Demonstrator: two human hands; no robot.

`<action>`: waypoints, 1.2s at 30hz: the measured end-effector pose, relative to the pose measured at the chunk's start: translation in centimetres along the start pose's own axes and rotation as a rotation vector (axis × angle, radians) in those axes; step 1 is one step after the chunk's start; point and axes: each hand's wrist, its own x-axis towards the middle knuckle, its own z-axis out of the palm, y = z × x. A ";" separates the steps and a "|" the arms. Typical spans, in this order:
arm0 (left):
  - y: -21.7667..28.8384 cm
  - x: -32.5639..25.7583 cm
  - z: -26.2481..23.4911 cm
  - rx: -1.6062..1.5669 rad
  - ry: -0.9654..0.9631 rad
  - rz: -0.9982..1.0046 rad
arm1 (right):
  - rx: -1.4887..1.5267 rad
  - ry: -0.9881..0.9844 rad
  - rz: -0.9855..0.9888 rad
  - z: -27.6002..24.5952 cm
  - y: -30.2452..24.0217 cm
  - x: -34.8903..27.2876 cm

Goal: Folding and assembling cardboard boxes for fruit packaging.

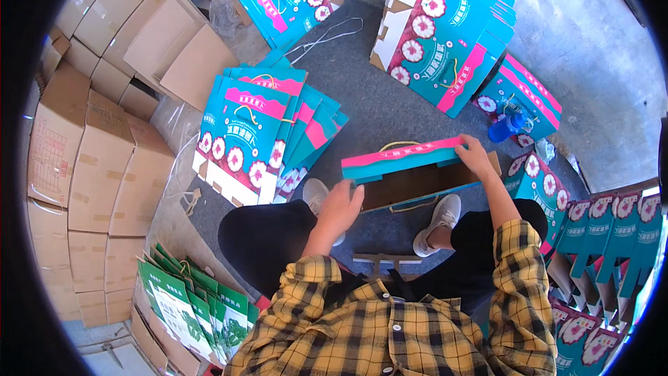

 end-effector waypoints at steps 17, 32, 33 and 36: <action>-0.7 -0.1 -0.6 0.083 0.039 0.038 | -0.916 -0.268 -0.290 1.1 -7.2 -0.3; -4.3 2.4 4.0 -0.015 -0.043 -0.061 | -0.787 -0.213 -0.330 1.1 -6.4 -1.1; -4.0 2.3 3.7 0.015 -0.068 -0.127 | -0.790 -0.214 -0.317 0.2 -6.1 -0.7; -4.2 2.1 3.7 0.046 -0.096 -0.179 | -0.674 -0.082 -0.038 -3.7 -4.3 1.8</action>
